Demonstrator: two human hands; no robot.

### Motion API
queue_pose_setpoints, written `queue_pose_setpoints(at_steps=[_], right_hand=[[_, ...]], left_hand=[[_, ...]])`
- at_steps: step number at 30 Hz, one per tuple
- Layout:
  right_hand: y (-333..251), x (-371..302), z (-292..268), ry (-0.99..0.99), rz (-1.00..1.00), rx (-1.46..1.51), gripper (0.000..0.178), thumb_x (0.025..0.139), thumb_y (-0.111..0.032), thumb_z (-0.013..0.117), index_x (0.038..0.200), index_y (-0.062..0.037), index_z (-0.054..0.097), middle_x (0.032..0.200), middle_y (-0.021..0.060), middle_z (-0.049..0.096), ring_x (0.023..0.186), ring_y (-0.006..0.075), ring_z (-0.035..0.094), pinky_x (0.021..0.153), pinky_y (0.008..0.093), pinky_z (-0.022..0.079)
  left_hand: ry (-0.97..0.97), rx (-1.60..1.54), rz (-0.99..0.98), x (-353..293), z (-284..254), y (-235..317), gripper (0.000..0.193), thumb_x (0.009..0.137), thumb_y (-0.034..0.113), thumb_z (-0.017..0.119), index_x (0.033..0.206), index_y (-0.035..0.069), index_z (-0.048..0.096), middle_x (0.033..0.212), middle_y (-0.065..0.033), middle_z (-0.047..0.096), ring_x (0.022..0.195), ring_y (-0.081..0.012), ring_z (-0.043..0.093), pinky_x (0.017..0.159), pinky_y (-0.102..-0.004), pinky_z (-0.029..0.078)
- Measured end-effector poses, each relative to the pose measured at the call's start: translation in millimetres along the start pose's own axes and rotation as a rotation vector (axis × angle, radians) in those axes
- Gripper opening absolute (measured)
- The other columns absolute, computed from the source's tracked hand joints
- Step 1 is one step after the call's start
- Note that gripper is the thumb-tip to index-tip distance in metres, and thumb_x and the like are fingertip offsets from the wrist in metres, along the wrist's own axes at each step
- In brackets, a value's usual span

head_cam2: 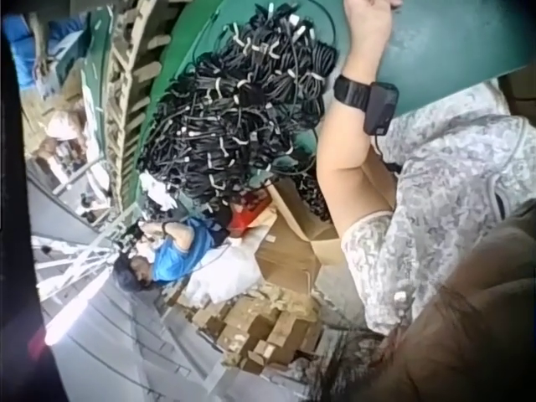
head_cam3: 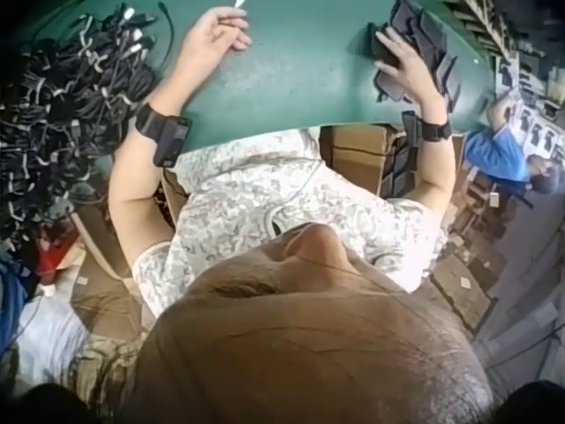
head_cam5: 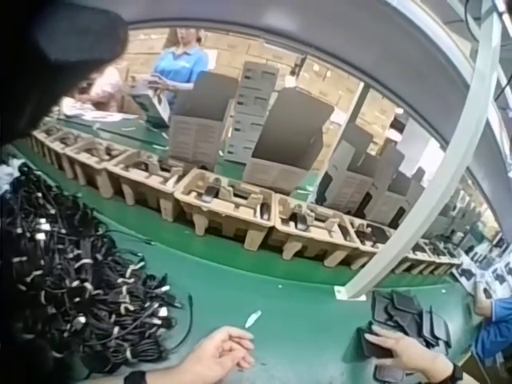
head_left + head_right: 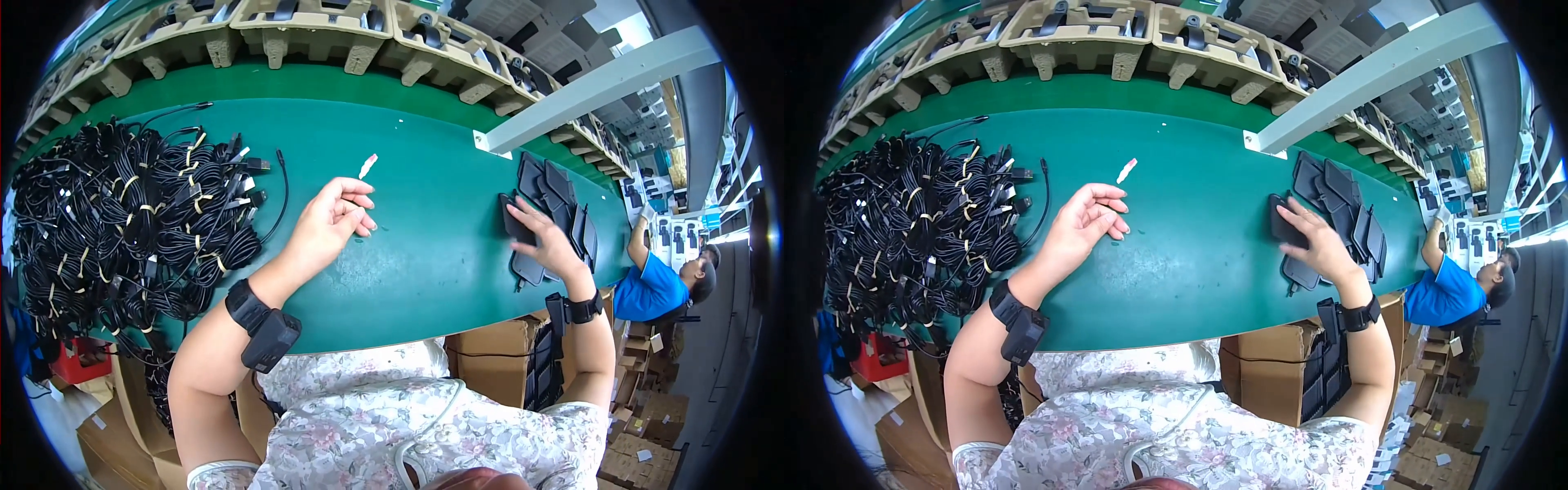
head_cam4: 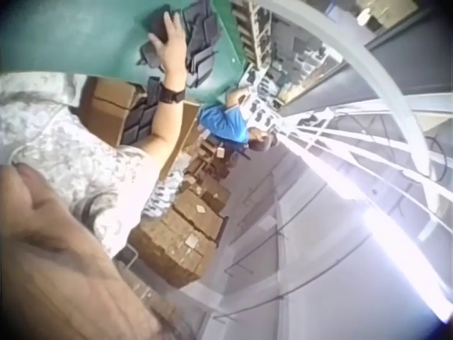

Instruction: The person picks up a cable from a pile, wraps it, and places it into a tray, then takes a black pad from a stack and places it into the same tray.

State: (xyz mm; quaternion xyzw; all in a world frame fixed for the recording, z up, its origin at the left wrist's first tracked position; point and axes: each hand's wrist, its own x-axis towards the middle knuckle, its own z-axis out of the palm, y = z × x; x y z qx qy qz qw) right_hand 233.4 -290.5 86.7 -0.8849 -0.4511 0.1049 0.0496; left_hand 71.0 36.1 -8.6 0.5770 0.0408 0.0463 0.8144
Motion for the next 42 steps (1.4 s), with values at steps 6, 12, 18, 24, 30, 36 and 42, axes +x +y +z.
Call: queue_pose_setpoints(at_steps=[6,12,18,24,30,36,42], right_hand=[[-26.7,62.3,-27.1,0.578,0.251,0.632,0.026,0.082,-0.005,0.06,0.106,-0.0014,0.051,0.079,0.0047,0.054,0.06,0.0103,0.055,0.056,0.0201,0.045],[-20.6,192.4,-78.9,1.121,0.034,0.314,0.025,0.086,-0.015,0.059,0.108,-0.0035,0.055,0.081,0.0035,0.057,0.061,0.0083,0.053,0.055,0.0208,0.043],[45.3,270.5,-134.5,0.853,0.037,0.095,0.027,0.088,-0.018,0.055,0.114,-0.0095,0.057,0.096,0.0043,0.061,0.087,0.0134,0.055,0.079,0.0237,0.043],[42.3,308.3,-125.4,0.44,0.159,0.381,0.025,0.089,-0.018,0.053,0.113,-0.0105,0.058,0.099,0.0046,0.061,0.089,0.0152,0.055,0.082,0.0254,0.042],[110.9,352.7,-77.0,0.714,0.301,-0.173,0.033,0.093,-0.032,0.039,0.119,-0.0187,0.054,0.111,0.0216,0.056,0.105,0.033,0.053,0.09,0.0381,0.041],[105.3,311.8,-51.0,0.652,0.338,-0.604,0.034,0.09,-0.039,0.039,0.117,-0.023,0.053,0.12,0.0173,0.048,0.108,0.0364,0.047,0.088,0.0456,0.041],[-126.4,292.4,-29.0,0.87,-0.219,-0.145,0.014,0.085,-0.015,0.054,0.094,-0.0077,0.062,0.089,0.0084,0.06,0.085,0.0251,0.055,0.072,0.0352,0.044]], left_hand=[[0.004,0.015,-0.015,-2.0,-1.8,0.3,0.024,0.086,-0.005,0.044,0.109,0.0,0.047,0.093,-0.0089,0.052,0.076,-0.0126,0.058,0.067,-0.0239,0.05],[-0.038,0.005,-0.052,-2.1,-9.0,6.4,0.025,0.087,-0.006,0.043,0.111,-0.001,0.046,0.096,-0.0102,0.051,0.08,-0.0151,0.058,0.069,-0.0255,0.049],[-0.064,-0.019,-0.08,4.5,-18.4,9.4,0.025,0.087,-0.007,0.04,0.111,-0.001,0.046,0.096,-0.0103,0.051,0.081,-0.0157,0.058,0.069,-0.0258,0.049],[-0.063,-0.049,-0.136,6.8,-31.7,12.3,0.026,0.088,-0.007,0.039,0.112,-0.001,0.045,0.096,-0.0107,0.051,0.08,-0.0161,0.058,0.071,-0.0264,0.049],[-0.04,-0.036,-0.118,3.0,-34.7,14.5,0.026,0.087,-0.008,0.039,0.111,-0.001,0.045,0.095,-0.0112,0.051,0.08,-0.0159,0.058,0.071,-0.0266,0.05],[-0.067,-0.085,-0.04,-18.1,-34.0,10.8,0.025,0.084,-0.011,0.038,0.106,-0.001,0.046,0.091,-0.0115,0.051,0.076,-0.0157,0.059,0.067,-0.0261,0.05],[-0.045,-0.01,0.023,-34.0,-35.2,3.8,0.023,0.083,-0.01,0.038,0.102,-0.002,0.047,0.089,-0.0121,0.051,0.07,-0.017,0.059,0.062,-0.0262,0.051]])
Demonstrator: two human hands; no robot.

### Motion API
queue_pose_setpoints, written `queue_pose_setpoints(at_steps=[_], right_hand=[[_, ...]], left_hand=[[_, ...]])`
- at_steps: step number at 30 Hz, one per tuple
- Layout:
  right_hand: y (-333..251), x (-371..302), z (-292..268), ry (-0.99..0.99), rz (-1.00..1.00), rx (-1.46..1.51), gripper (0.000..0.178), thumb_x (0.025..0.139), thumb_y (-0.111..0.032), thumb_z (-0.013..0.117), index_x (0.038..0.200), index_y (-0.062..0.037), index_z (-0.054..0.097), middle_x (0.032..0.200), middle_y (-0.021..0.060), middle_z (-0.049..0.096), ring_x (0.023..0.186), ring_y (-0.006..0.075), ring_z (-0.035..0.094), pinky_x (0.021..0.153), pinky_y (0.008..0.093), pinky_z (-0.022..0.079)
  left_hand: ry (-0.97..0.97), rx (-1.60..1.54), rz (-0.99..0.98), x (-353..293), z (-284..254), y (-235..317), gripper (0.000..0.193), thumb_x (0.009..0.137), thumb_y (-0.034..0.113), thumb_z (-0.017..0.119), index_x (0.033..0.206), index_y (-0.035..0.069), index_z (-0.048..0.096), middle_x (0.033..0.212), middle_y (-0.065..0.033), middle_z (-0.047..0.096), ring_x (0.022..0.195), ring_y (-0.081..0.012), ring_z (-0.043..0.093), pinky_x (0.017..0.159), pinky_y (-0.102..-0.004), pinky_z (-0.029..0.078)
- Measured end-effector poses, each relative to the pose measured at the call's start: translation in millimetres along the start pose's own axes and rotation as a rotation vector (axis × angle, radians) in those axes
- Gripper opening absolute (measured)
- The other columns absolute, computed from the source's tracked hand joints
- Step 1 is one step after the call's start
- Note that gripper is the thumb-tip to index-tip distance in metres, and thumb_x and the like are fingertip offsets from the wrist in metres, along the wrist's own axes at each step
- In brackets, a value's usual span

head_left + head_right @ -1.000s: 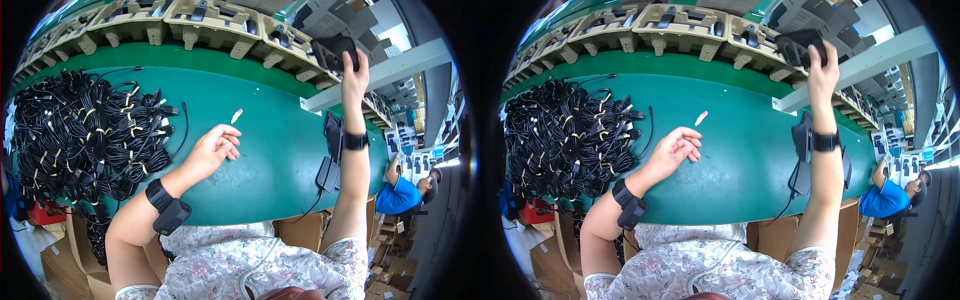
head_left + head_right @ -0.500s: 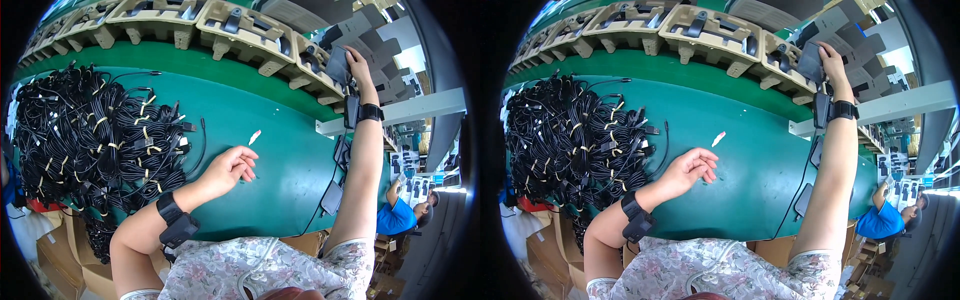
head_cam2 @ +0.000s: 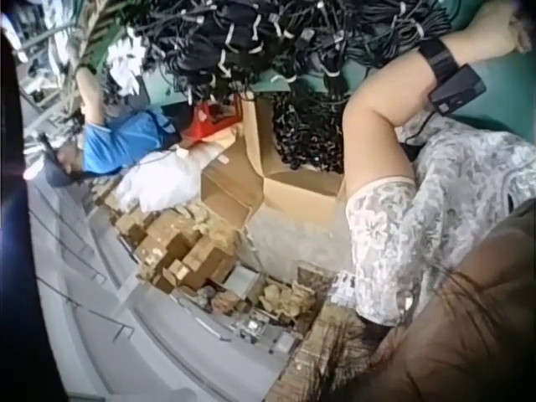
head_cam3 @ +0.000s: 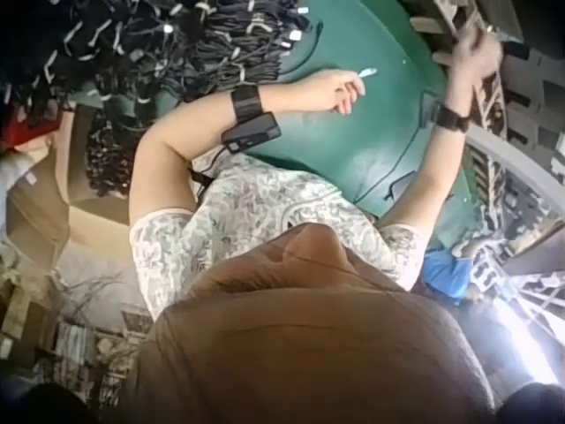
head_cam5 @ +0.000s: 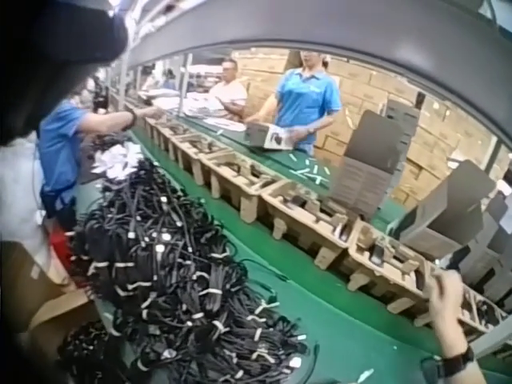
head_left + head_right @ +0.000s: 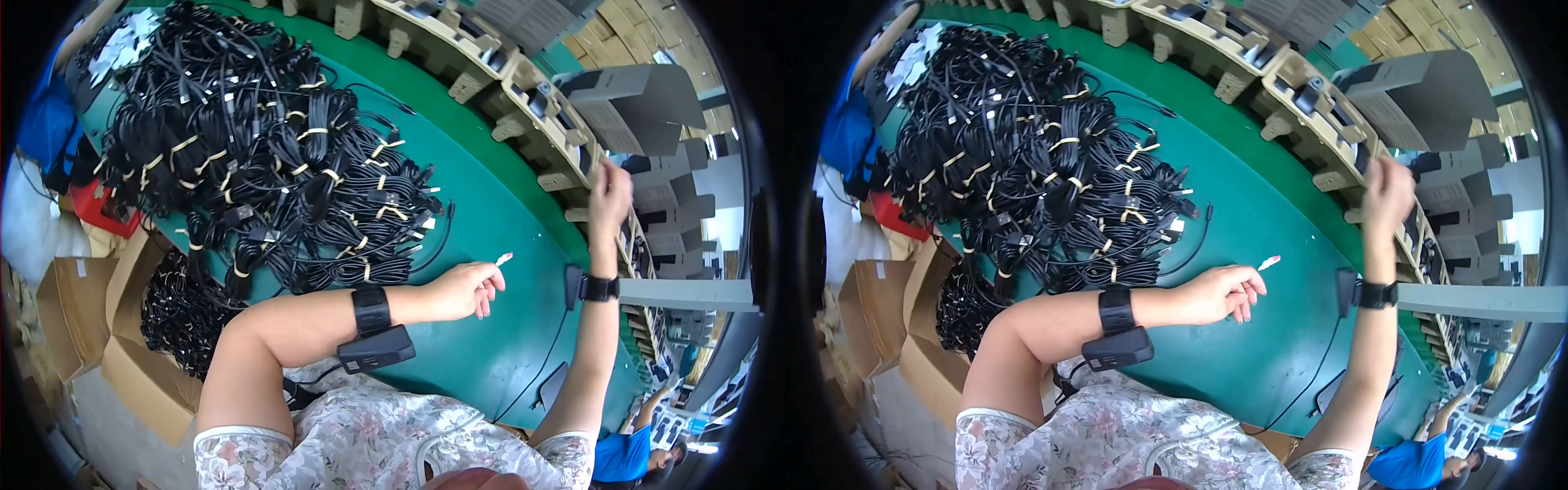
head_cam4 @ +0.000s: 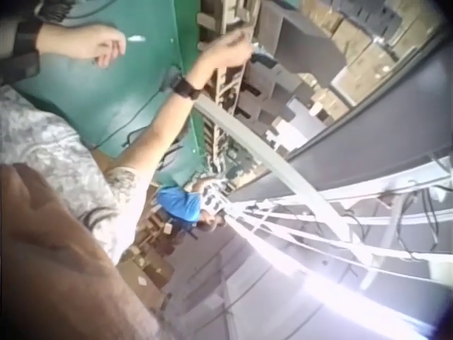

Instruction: The person picks up a cable from a pile, wraps it, and places it into a tray, then takes a black pad from a stack and places it into the same tray.

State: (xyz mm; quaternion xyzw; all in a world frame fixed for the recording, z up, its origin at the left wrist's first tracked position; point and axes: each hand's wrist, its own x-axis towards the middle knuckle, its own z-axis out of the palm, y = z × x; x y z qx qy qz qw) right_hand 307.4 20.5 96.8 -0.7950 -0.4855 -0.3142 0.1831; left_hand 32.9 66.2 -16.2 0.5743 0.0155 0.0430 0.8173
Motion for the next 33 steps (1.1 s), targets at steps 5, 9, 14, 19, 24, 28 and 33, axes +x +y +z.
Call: queue_pose_setpoints(at_steps=[5,9,14,19,24,28,33], right_hand=[[-202.4,-8.3,-16.9,-0.333,-0.499,0.653,0.012,0.078,-0.002,0.06,0.09,-0.0041,0.062,0.083,0.0097,0.06,0.077,0.0254,0.056,0.07,0.0327,0.045],[-253.1,-15.7,0.1,-0.549,-0.539,0.66,0.015,0.076,-0.005,0.062,0.091,-0.0032,0.06,0.085,0.0105,0.058,0.081,0.0268,0.056,0.071,0.0343,0.045],[-265.0,-21.8,-3.5,-0.632,-0.621,0.49,0.021,0.075,-0.007,0.063,0.095,-0.0026,0.056,0.085,0.011,0.057,0.08,0.0274,0.055,0.069,0.034,0.046],[-232.5,-31.8,-47.8,-0.625,-0.467,0.528,0.023,0.075,-0.006,0.062,0.097,-0.0019,0.055,0.083,0.0106,0.055,0.078,0.027,0.054,0.067,0.0326,0.045],[-193.8,-49.9,-91.8,-0.679,-0.078,0.526,0.021,0.079,-0.003,0.059,0.1,-0.0014,0.055,0.081,0.0095,0.054,0.074,0.0183,0.053,0.065,0.0288,0.043],[-146.0,-55.5,-117.9,-0.59,-0.274,0.33,0.02,0.083,-0.003,0.056,0.103,-0.0007,0.053,0.083,0.0094,0.056,0.077,0.0143,0.053,0.068,0.0276,0.043],[-108.7,-89.4,-132.9,-0.591,0.494,1.276,0.02,0.086,-0.004,0.053,0.105,0.0004,0.05,0.09,0.0094,0.059,0.089,0.0168,0.054,0.078,0.0289,0.043]], left_hand=[[0.03,-0.002,-0.019,-7.9,-2.1,-8.1,0.018,0.082,-0.007,0.042,0.098,-0.001,0.05,0.081,-0.0098,0.054,0.067,-0.0165,0.059,0.059,-0.0266,0.05],[-0.052,-0.157,0.103,-9.6,3.8,-14.0,0.014,0.081,-0.002,0.044,0.093,-0.001,0.053,0.071,-0.0108,0.056,0.058,-0.0173,0.057,0.052,-0.0285,0.048],[-0.063,0.027,0.155,-24.5,0.9,-2.8,0.012,0.08,0.001,0.048,0.091,0.001,0.054,0.068,-0.0088,0.058,0.058,-0.0173,0.058,0.052,-0.0292,0.048],[-0.008,0.136,0.123,-24.7,5.3,0.8,0.014,0.081,-0.001,0.047,0.092,0.003,0.054,0.073,-0.0092,0.058,0.061,-0.018,0.058,0.054,-0.0304,0.048],[0.242,0.628,0.692,-39.7,5.8,13.1,0.021,0.08,-0.004,0.047,0.098,0.007,0.053,0.086,-0.0108,0.056,0.073,-0.024,0.058,0.063,-0.0333,0.048],[0.574,0.755,1.104,-42.5,9.1,63.9,0.029,0.078,-0.001,0.052,0.106,0.005,0.05,0.096,-0.0135,0.056,0.081,-0.0303,0.057,0.071,-0.0349,0.048],[0.476,0.992,0.618,-25.2,-21.7,41.7,0.031,0.085,0.011,0.053,0.114,0.002,0.048,0.107,-0.0136,0.054,0.091,-0.0269,0.058,0.08,-0.033,0.047]])
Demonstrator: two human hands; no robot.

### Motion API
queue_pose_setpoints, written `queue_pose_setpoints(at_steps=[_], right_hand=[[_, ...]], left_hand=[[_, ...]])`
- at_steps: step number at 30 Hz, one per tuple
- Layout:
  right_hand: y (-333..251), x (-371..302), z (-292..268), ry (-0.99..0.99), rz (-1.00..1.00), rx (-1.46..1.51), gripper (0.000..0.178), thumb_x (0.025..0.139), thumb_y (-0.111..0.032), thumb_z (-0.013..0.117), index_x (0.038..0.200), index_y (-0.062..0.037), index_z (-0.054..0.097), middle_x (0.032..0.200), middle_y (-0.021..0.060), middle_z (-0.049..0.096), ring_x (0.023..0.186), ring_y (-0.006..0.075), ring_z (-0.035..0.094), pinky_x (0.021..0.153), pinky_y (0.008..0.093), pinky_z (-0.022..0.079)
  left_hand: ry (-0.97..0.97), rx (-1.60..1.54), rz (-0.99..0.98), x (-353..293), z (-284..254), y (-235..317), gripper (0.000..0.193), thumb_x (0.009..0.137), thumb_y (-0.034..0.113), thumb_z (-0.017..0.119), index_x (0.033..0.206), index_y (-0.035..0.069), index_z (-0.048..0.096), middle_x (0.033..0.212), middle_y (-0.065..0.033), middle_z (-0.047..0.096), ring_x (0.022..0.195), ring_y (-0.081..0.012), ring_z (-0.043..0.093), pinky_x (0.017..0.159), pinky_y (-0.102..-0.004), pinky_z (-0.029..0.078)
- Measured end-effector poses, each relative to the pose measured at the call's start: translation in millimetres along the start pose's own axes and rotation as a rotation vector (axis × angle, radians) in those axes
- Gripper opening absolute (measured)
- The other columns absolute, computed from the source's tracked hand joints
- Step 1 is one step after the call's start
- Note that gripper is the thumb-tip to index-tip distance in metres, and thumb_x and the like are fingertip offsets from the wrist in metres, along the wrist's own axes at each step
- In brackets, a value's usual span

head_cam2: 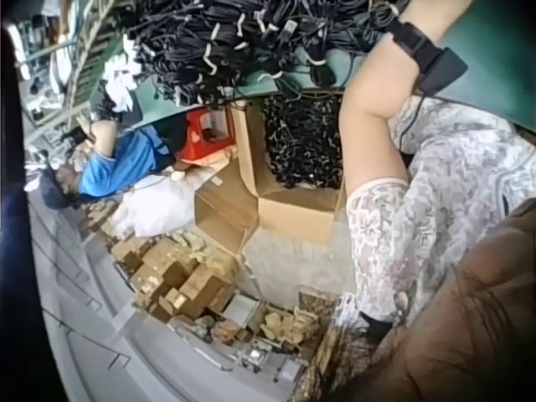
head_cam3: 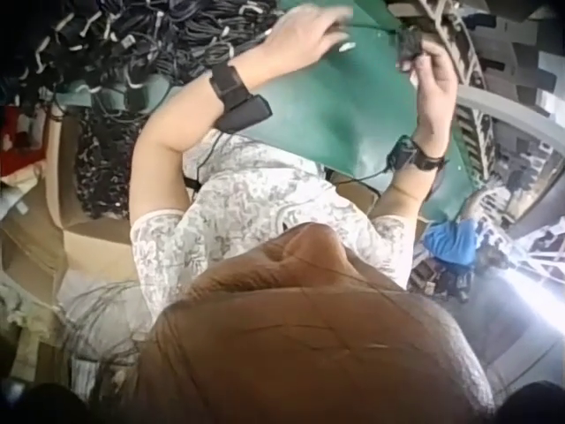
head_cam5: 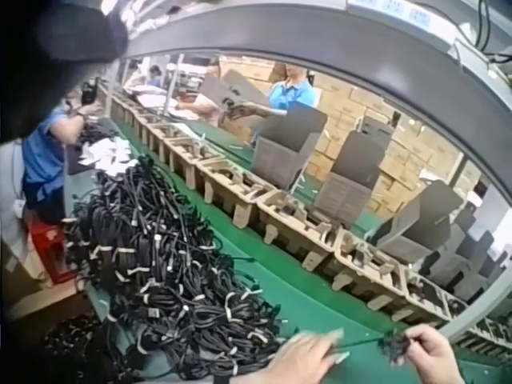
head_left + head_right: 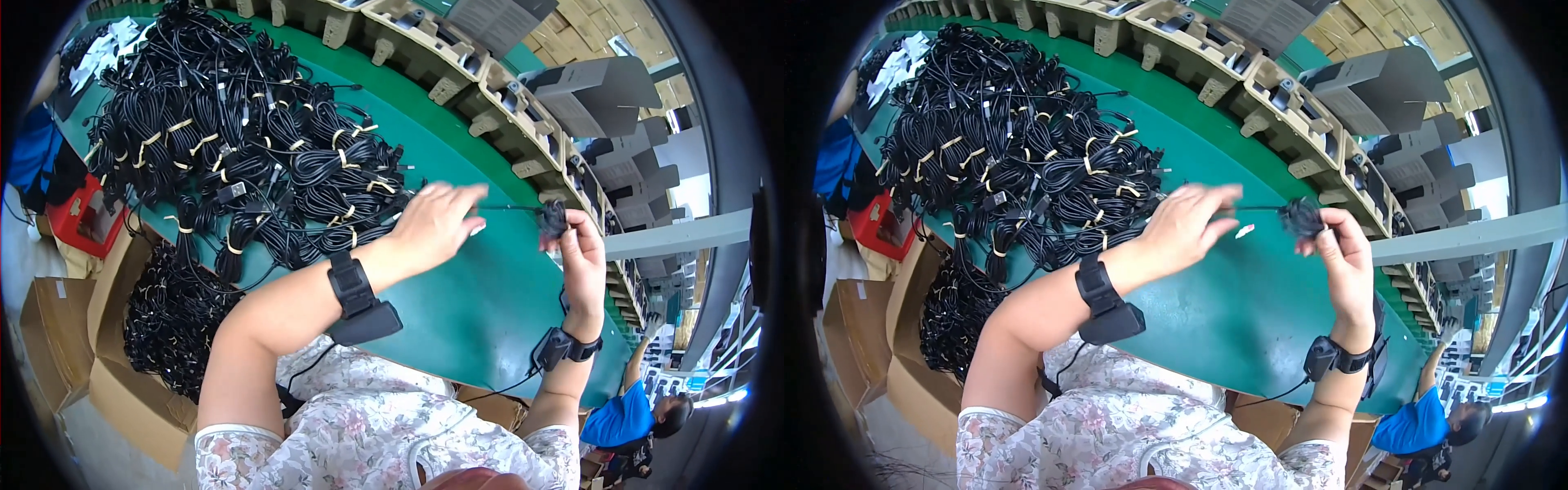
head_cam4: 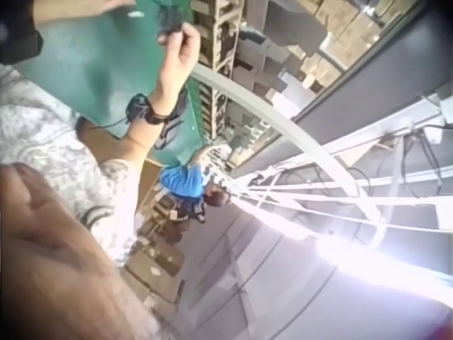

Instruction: The person picks up a cable from a pile, wraps it, and places it into a tray, then takes a black pad from a stack and places it into the same tray.

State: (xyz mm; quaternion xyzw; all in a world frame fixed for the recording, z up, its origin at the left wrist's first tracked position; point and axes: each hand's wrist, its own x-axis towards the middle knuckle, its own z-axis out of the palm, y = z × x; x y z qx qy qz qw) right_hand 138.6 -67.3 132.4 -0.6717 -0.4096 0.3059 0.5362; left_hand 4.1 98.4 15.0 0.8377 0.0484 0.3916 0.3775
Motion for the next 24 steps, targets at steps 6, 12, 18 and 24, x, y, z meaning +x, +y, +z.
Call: queue_pose_setpoints(at_steps=[6,12,18,24], right_hand=[[53.6,5.5,49.1,0.181,-0.169,-0.146,0.02,0.089,-0.01,0.051,0.107,-0.0016,0.049,0.106,0.0123,0.055,0.103,0.0215,0.051,0.09,0.0337,0.038],[42.1,13.3,58.6,0.34,-0.596,-0.951,0.024,0.083,-0.013,0.058,0.104,-0.0043,0.053,0.117,0.0171,0.05,0.115,0.0264,0.045,0.097,0.0417,0.034],[6.8,10.9,34.5,-0.349,-0.608,-1.341,0.04,0.079,-0.03,0.061,0.107,-0.0044,0.05,0.115,0.0187,0.05,0.114,0.0327,0.045,0.103,0.0456,0.027],[41.5,-4.4,18.0,-0.425,-0.477,-1.001,0.052,0.073,-0.039,0.061,0.11,-0.0047,0.051,0.111,0.0154,0.053,0.106,0.0321,0.051,0.097,0.0469,0.035]], left_hand=[[-0.262,-1.056,-0.389,-15.7,32.5,-0.3,0.035,0.094,0.026,0.041,0.121,0.003,0.044,0.111,-0.0077,0.054,0.101,-0.0168,0.055,0.087,-0.031,0.045],[-0.325,-1.224,-0.595,-18.6,40.8,1.7,0.035,0.097,0.027,0.033,0.12,0.002,0.042,0.095,-0.0049,0.057,0.093,-0.0115,0.054,0.08,-0.0276,0.047],[-0.482,-1.373,-0.739,-21.8,40.2,3.5,0.035,0.097,0.031,0.032,0.119,0.006,0.04,0.099,-0.0081,0.055,0.087,-0.0143,0.057,0.076,-0.0276,0.049],[-0.732,-1.462,-0.81,-13.3,33.5,11.1,0.026,0.098,0.029,0.031,0.103,0.006,0.042,0.077,-0.006,0.054,0.061,-0.0143,0.057,0.054,-0.0254,0.048]])
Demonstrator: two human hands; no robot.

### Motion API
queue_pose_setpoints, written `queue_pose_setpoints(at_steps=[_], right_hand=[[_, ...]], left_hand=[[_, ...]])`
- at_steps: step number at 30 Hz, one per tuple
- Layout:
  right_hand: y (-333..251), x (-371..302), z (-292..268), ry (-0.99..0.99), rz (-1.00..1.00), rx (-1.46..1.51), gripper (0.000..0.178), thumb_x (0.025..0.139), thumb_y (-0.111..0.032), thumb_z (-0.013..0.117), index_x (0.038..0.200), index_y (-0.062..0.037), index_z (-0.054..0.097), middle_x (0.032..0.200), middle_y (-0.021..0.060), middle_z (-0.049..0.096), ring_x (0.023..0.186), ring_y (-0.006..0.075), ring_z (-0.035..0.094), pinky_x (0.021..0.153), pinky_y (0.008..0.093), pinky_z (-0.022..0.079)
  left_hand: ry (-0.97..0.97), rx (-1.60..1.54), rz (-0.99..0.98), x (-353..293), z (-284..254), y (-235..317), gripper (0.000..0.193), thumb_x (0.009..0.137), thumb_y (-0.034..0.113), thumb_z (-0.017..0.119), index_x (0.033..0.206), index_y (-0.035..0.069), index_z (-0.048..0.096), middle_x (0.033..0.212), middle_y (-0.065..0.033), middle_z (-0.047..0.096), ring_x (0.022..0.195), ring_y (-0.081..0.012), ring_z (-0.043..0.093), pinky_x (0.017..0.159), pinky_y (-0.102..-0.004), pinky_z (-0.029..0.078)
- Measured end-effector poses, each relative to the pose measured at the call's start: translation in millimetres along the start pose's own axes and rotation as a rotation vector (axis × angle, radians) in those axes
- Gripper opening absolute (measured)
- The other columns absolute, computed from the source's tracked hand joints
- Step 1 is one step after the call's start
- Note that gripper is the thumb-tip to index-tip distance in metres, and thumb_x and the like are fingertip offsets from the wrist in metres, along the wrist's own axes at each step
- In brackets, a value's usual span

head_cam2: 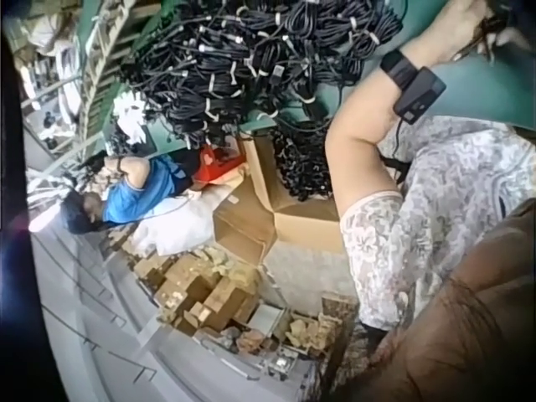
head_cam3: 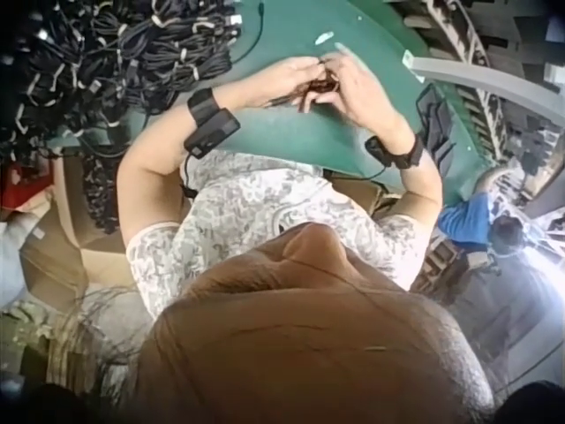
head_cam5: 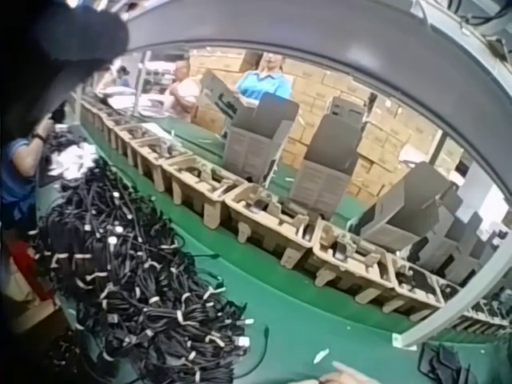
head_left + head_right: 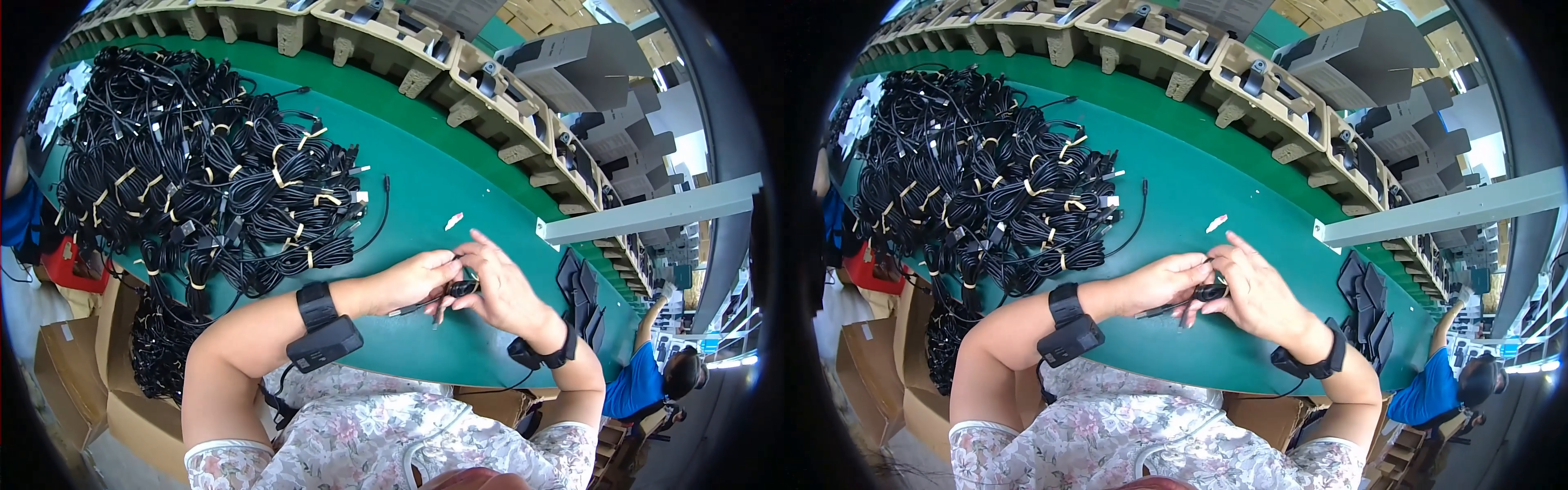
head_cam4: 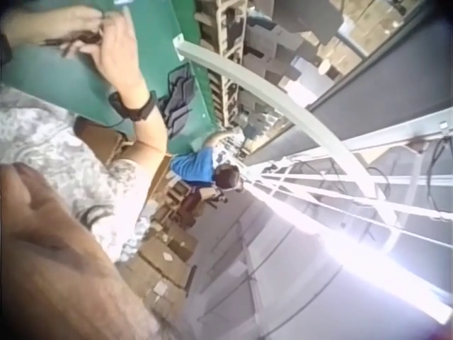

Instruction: The person picks up a cable from a pile, wraps it, and places it into a tray, then takes a black pad from a stack and places it into the same tray.

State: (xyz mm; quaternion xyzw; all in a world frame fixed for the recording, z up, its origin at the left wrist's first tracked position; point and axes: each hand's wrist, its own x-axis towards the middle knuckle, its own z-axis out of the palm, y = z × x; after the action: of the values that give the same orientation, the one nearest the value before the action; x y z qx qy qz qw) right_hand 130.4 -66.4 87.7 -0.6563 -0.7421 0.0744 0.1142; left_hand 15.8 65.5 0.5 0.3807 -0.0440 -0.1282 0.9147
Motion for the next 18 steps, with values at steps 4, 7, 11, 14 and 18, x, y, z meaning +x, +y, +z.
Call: queue_pose_setpoints(at_steps=[4,7,11,14,18], right_hand=[[11.6,-10.3,11.4,0.169,0.087,0.127,0.046,0.076,-0.03,0.064,0.113,-0.0046,0.05,0.107,0.0133,0.054,0.098,0.0311,0.054,0.087,0.0434,0.042],[17.2,3.7,-19.7,-0.02,0.34,0.21,0.04,0.08,-0.021,0.064,0.113,-0.0038,0.049,0.102,0.0136,0.055,0.092,0.0278,0.056,0.079,0.0365,0.045],[75.3,5.8,-61.8,0.433,0.387,-0.036,0.032,0.084,-0.008,0.056,0.115,-0.0034,0.049,0.096,0.0136,0.058,0.085,0.0212,0.058,0.074,0.0295,0.046],[135.0,0.5,-98.1,0.658,0.548,-0.452,0.029,0.086,-0.011,0.054,0.114,-0.0065,0.051,0.099,0.0142,0.058,0.088,0.0256,0.059,0.075,0.0313,0.046],[197.2,-3.8,-132.7,0.547,0.752,-0.751,0.025,0.085,-0.018,0.055,0.108,-0.0077,0.054,0.101,0.0135,0.059,0.088,0.0323,0.058,0.073,0.036,0.047]], left_hand=[[0.095,0.167,-0.08,4.7,4.4,11.4,0.022,0.097,0.026,0.035,0.105,0.006,0.041,0.075,-0.0053,0.054,0.058,-0.0141,0.057,0.053,-0.0234,0.046],[0.132,0.163,0.009,8.8,-3.0,9.0,0.022,0.096,0.025,0.038,0.109,0.007,0.04,0.077,-0.0055,0.054,0.06,-0.0133,0.056,0.055,-0.0238,0.046],[0.196,0.192,0.066,13.2,-7.1,14.7,0.026,0.095,0.024,0.042,0.114,0.007,0.038,0.079,-0.0058,0.053,0.063,-0.0121,0.055,0.059,-0.0247,0.047],[0.218,0.211,0.067,18.4,-9.6,17.4,0.028,0.094,0.023,0.044,0.116,0.008,0.037,0.081,-0.0061,0.053,0.065,-0.0116,0.054,0.062,-0.0257,0.048],[0.205,0.208,0.056,22.0,-12.2,17.6,0.028,0.094,0.023,0.044,0.117,0.007,0.037,0.084,-0.0066,0.052,0.068,-0.0115,0.054,0.065,-0.0272,0.048]])
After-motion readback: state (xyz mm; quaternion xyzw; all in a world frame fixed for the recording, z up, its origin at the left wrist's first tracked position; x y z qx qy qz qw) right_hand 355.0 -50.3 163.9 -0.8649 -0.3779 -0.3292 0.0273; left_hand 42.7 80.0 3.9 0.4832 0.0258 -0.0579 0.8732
